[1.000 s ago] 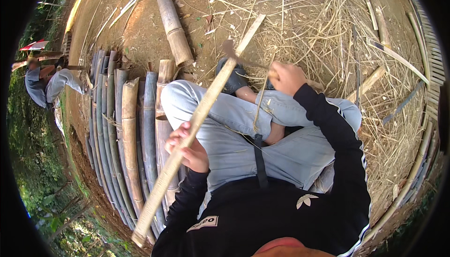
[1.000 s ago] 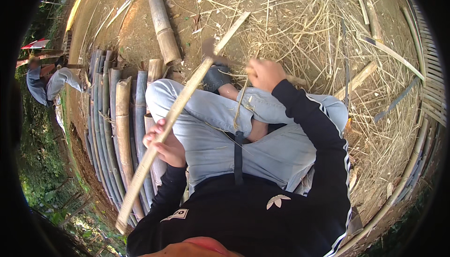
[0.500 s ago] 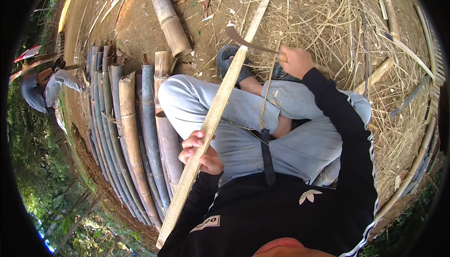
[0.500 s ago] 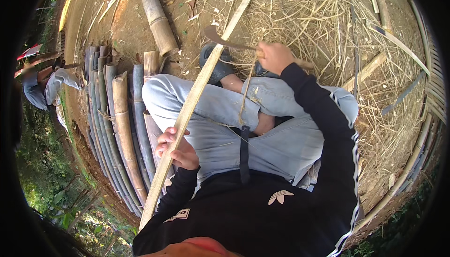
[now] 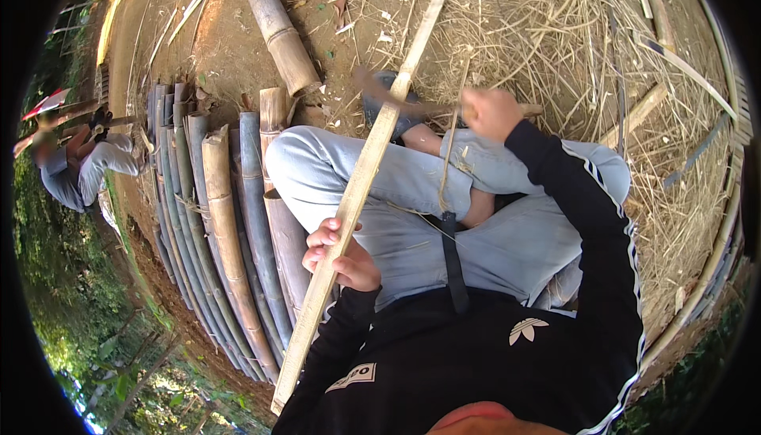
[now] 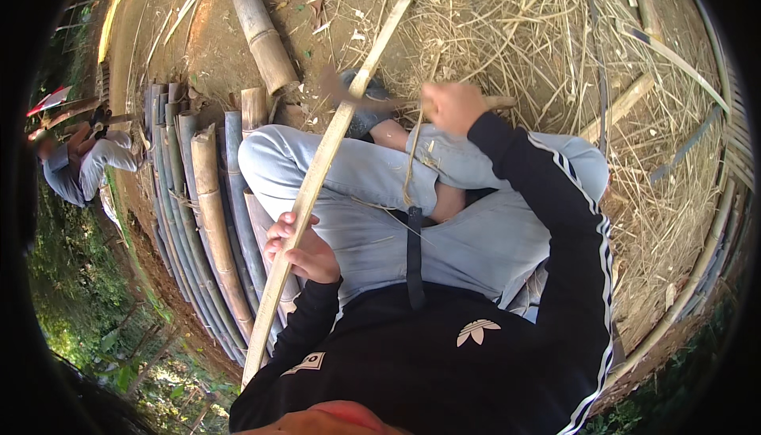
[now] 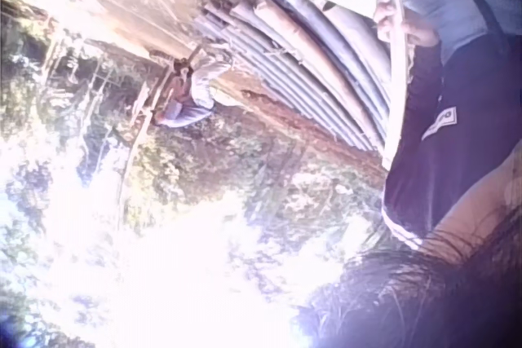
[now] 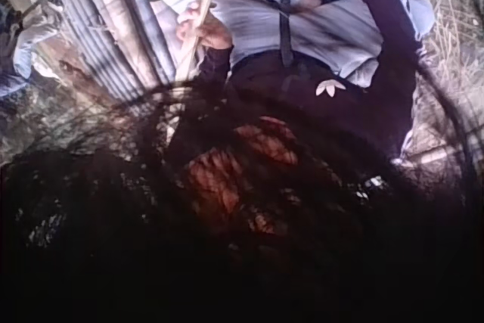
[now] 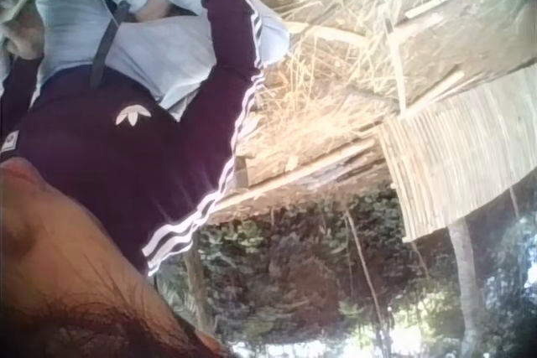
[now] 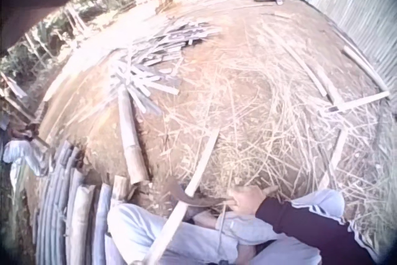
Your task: The person shaves a thin strip of bamboo using a curved sickle-like tool and then touches several larger bamboo poles lying on the ground.
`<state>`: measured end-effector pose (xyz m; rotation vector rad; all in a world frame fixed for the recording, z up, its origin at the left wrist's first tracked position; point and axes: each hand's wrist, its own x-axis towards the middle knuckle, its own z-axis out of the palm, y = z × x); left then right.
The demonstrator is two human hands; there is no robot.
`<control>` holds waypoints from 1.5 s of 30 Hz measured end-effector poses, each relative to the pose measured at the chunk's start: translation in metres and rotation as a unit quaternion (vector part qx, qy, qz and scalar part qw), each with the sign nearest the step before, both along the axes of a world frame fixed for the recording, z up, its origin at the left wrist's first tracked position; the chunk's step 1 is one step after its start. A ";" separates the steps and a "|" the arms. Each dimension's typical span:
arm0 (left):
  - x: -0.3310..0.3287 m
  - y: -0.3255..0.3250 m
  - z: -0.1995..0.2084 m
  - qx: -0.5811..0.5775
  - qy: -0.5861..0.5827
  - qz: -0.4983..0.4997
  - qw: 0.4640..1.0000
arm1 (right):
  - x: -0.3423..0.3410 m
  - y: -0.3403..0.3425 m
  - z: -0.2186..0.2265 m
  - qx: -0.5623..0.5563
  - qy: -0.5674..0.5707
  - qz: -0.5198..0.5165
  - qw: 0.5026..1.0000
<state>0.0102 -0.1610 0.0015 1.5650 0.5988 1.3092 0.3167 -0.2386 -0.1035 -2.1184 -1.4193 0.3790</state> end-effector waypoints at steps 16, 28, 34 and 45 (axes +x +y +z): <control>0.020 -0.006 0.037 -0.238 0.005 0.076 0.968 | 0.007 -0.001 -0.003 -0.019 -0.031 0.009 0.999; 0.026 -0.011 0.080 -0.156 0.007 0.091 0.984 | 0.008 0.003 0.011 0.063 -0.101 -0.107 0.987; 0.036 -0.016 0.097 -0.106 -0.006 0.084 0.991 | 0.016 -0.002 0.012 0.001 0.022 -0.008 1.000; 0.048 -0.006 0.103 -0.078 -0.030 0.086 0.993 | -0.001 0.002 0.024 -0.022 0.090 -0.103 0.990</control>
